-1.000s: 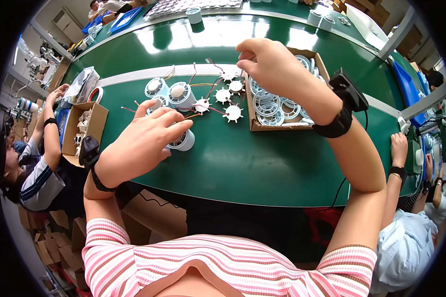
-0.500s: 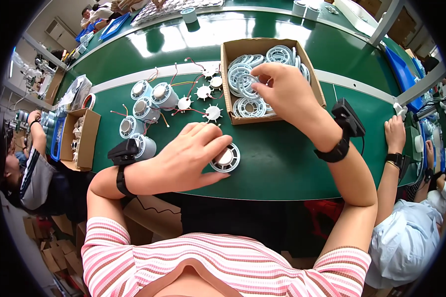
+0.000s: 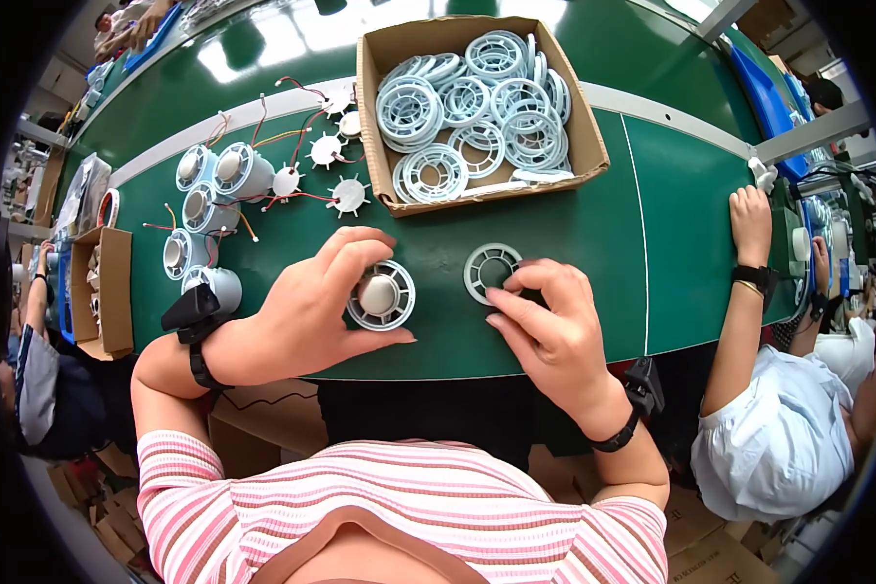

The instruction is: The person assembles electronic components by hand, picking up a white plastic housing and a metal motor with wires. They thread the wires through the housing, press the motor into place, and snap a circular plastic cover onto the assembly before setting it on the table.

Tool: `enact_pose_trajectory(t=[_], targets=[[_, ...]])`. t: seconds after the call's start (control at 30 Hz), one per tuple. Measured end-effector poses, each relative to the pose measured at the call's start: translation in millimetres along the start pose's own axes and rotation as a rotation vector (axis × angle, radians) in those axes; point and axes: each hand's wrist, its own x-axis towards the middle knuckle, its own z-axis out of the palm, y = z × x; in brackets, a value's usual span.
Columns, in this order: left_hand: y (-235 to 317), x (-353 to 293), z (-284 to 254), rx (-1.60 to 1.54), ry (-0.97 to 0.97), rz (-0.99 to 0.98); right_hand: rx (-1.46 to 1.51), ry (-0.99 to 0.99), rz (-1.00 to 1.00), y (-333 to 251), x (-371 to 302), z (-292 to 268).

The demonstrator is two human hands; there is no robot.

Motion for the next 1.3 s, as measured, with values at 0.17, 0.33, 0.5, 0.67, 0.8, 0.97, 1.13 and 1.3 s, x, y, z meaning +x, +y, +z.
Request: enact_pose_trajectory(t=[0.17, 0.33, 0.5, 0.67, 0.8, 0.97, 1.13, 1.3], targets=[[9.2, -1.2, -7.9, -0.369, -0.153, -0.259, 0.241, 0.120, 0.199, -5.9, 8.0, 4.1], [17.9, -11.4, -11.8, -0.295, -0.193, -0.358, 0.063, -0.132, 0.095, 0.6, 12.1, 5.4], [19.9, -12.0, -1.7, -0.223, -0.095, -0.292, -0.046, -0.074, 0.095, -1.1, 8.0, 9.0], [20.2, -14.1, -0.2, -0.249, -0.127, -0.321, -0.038, -0.115, 0.071, -2.1, 7.1, 10.8], [16.9, -12.5, 2.6, -0.215, -0.102, -0.269, -0.043, -0.108, 0.071, -0.9, 5.3, 12.9], [11.4, -6.7, 5.0, -0.207, -0.104, -0.226, -0.078, -0.105, 0.084, -1.2, 4.8, 12.0], [-1.6, 1.3, 6.8, -0.199, -0.135, -0.106, -0.095, -0.105, 0.094, -3.4, 6.2, 12.7], [-16.8, 7.9, 11.7, -0.223, -0.111, 0.018, -0.094, -0.111, 0.125, -7.3, 7.4, 12.5]])
